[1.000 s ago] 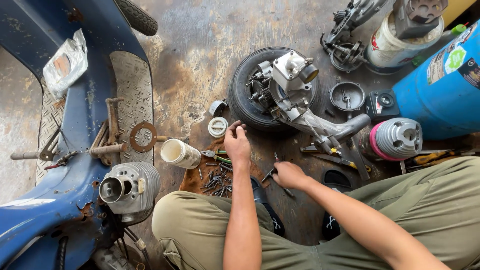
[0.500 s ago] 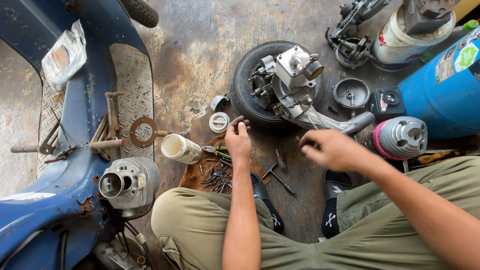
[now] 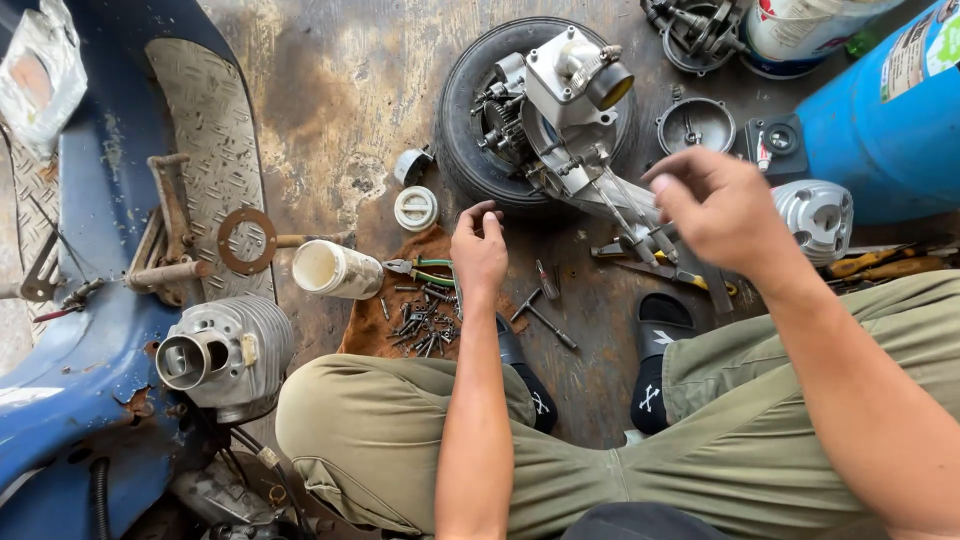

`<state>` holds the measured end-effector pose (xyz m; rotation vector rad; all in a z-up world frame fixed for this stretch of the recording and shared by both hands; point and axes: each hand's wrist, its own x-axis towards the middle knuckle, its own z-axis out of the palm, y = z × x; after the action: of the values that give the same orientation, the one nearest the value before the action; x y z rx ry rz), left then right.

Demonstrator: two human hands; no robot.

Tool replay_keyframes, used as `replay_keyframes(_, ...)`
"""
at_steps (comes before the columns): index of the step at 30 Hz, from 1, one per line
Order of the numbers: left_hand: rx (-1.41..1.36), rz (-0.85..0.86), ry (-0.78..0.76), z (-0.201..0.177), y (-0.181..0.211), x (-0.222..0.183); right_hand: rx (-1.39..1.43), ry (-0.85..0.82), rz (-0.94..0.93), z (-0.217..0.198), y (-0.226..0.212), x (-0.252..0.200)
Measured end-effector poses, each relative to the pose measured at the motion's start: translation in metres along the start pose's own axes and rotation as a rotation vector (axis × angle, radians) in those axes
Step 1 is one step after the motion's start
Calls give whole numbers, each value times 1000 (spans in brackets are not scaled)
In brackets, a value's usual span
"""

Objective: Assembling and inspecting components of a motorcycle engine, focusing on the cylinder and intake assembly.

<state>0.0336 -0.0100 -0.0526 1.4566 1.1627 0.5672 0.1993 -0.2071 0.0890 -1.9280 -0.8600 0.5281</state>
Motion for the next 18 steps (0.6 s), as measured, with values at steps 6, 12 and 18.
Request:
replay_keyframes(6, 148, 115, 58, 10, -34, 17, -170, -344, -129, 50, 9, -10)
replay_keyframes(12, 396, -83, -137, 69, -77, 70, -432, -711, -39, 148, 109, -36)
replay_keyframes(18, 370, 53, -97, 87, -98, 81, -425, -519, 38, 135, 87, -17)
